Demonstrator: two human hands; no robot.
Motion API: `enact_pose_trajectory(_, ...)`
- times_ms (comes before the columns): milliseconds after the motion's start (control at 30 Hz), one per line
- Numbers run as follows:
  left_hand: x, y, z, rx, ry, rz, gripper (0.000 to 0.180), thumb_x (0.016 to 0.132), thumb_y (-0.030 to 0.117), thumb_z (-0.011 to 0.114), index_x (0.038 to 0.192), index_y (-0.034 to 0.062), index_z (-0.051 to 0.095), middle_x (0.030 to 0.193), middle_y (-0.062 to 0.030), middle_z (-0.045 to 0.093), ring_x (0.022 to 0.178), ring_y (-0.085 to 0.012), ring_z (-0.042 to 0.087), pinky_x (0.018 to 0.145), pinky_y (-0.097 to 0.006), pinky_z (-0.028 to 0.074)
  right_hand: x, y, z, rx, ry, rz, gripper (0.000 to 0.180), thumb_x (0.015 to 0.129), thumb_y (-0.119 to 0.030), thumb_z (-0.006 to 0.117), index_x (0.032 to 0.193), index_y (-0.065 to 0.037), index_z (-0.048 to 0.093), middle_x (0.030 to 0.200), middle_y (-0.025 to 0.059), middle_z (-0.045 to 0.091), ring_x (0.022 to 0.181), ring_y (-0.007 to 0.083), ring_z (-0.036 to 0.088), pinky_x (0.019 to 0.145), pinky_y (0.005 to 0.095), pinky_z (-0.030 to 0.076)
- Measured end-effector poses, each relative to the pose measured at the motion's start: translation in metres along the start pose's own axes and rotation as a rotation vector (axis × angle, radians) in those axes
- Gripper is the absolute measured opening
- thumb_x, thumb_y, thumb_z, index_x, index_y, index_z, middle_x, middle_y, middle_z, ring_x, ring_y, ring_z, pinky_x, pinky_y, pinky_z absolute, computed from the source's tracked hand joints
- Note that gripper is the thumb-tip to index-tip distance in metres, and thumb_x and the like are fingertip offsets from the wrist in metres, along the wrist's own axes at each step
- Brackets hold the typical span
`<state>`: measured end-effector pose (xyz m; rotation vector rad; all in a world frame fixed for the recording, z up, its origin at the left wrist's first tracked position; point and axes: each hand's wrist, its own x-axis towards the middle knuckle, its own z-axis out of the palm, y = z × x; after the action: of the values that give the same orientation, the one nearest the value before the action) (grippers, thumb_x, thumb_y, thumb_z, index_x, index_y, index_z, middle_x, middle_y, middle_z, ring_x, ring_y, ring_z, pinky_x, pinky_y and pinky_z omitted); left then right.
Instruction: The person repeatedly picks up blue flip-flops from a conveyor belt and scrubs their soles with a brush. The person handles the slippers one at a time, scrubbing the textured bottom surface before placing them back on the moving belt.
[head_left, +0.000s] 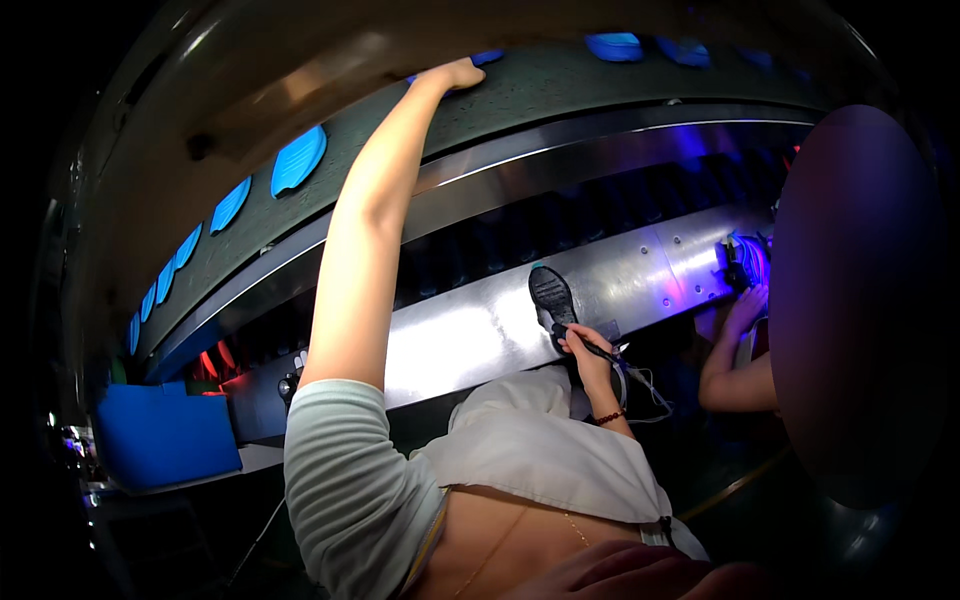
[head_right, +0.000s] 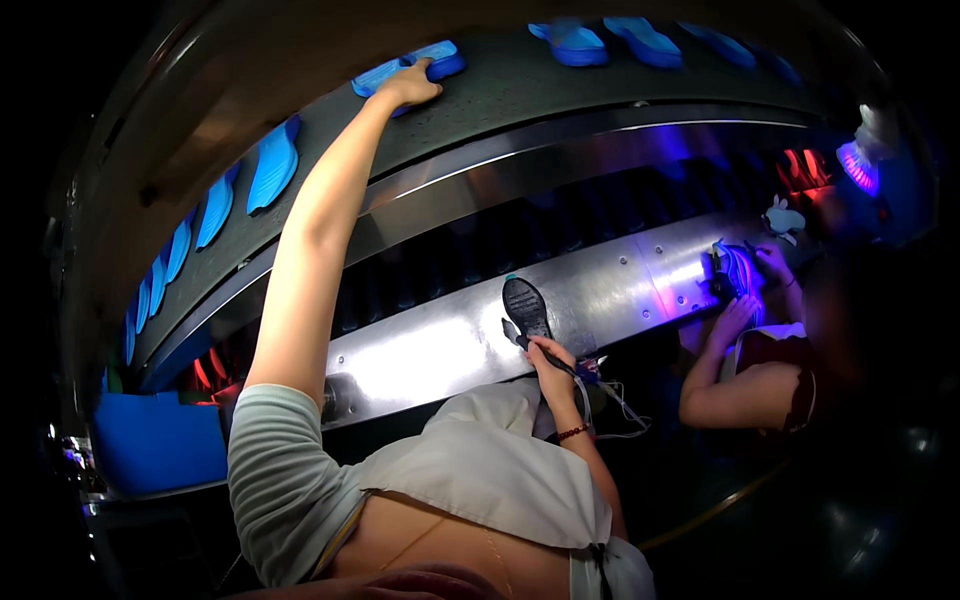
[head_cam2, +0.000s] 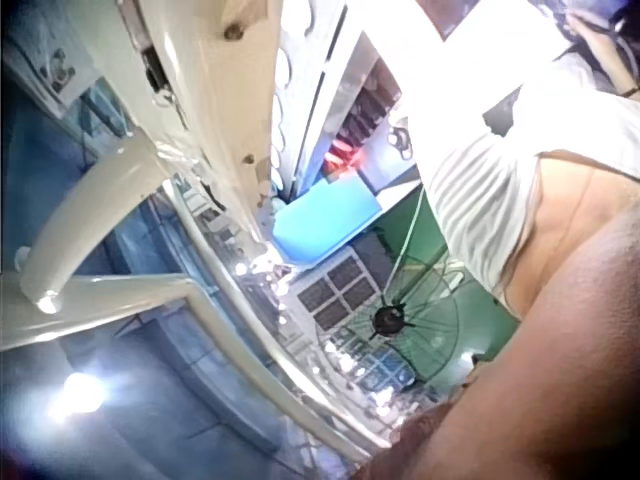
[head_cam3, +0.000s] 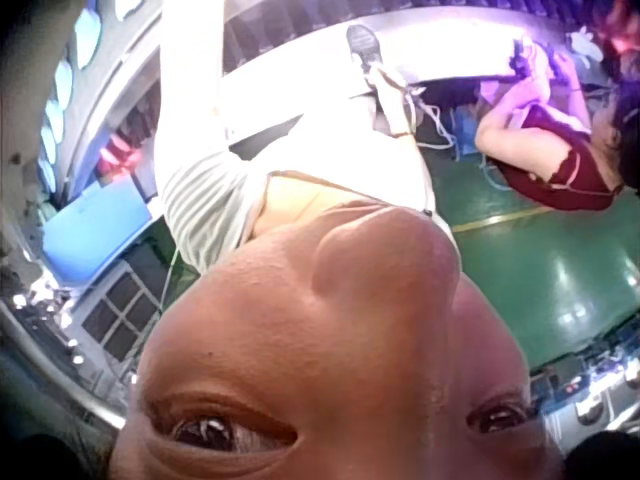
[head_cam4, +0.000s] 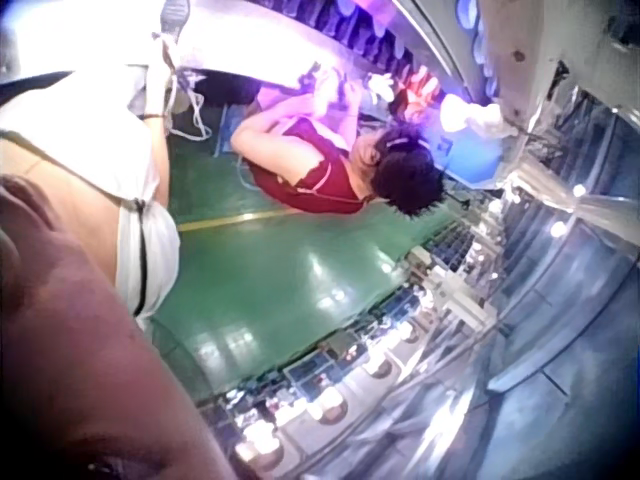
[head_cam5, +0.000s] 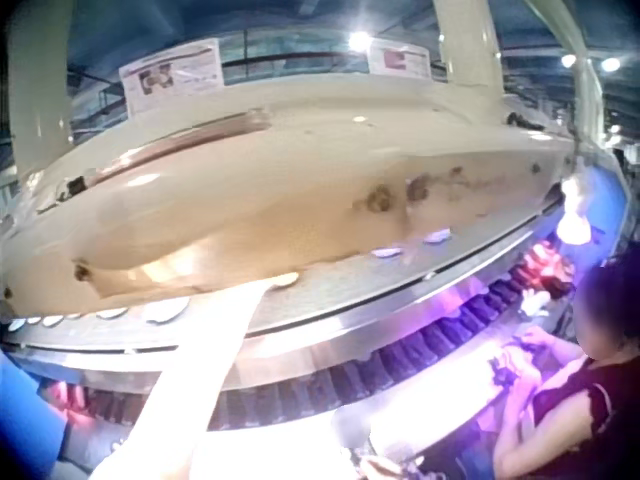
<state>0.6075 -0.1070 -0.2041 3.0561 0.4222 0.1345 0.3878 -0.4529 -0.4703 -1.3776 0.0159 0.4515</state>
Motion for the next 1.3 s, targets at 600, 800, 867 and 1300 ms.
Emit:
enact_pose_trajectory(600, -0.184, -0.001, 0.013, -0.467, 0.597, 0.185, 0.037, 0.078, 0.040, 0.056, 0.072, 0.0036, 0.058, 0.077, -0.0121, 0.061, 0.081, -0.0270, 0.058, 0.071, -0.036, 0.044, 0.009, -0.038, -0.020, 0.339, -0.146, 0.152, 0.026, 0.082, -0.001, 0.052, 0.106, 0.009, 0.051, 0.100, 0.0160, 0.057, 0.081, 0.0203, 0.060, 0.072, 0.0244, 0.049)
enact_pose_trajectory(800, -0.297, 0.008, 0.053, -2.124, 0.593, -0.409, 0.056, 0.073, 0.006, 0.049, 0.127, 0.0011, 0.032, 0.110, -0.0141, 0.050, 0.106, -0.0245, 0.045, 0.093, -0.035, 0.034, 0.024, -0.044, -0.013, 0.583, -0.184, 0.154, 0.023, 0.081, 0.002, 0.052, 0.103, 0.002, 0.053, 0.096, 0.0129, 0.057, 0.079, 0.0179, 0.057, 0.070, 0.0248, 0.048)
enact_pose_trajectory(867, -0.319, -0.016, 0.075, -2.353, 0.109, -0.212, 0.058, 0.070, 0.004, 0.054, 0.124, -0.0037, 0.033, 0.111, -0.0177, 0.050, 0.101, -0.0241, 0.052, 0.089, -0.035, 0.041, 0.031, -0.061, -0.015, 0.670, -0.304, 0.135, 0.020, 0.079, -0.002, 0.055, 0.100, 0.000, 0.055, 0.092, 0.0118, 0.058, 0.076, 0.0183, 0.057, 0.068, 0.0249, 0.047)
enact_pose_trajectory(1300, -0.355, 0.043, 0.139, -2.464, -0.511, -0.043, 0.078, 0.073, 0.054, 0.053, 0.126, 0.0009, 0.031, 0.117, -0.0243, 0.045, 0.108, -0.0366, 0.047, 0.091, -0.047, 0.039, 0.020, -0.123, 0.074, 0.398, -0.461, -0.031, 0.016, 0.078, -0.002, 0.055, 0.093, 0.002, 0.059, 0.092, 0.0133, 0.061, 0.085, 0.0183, 0.058, 0.082, 0.0294, 0.045)
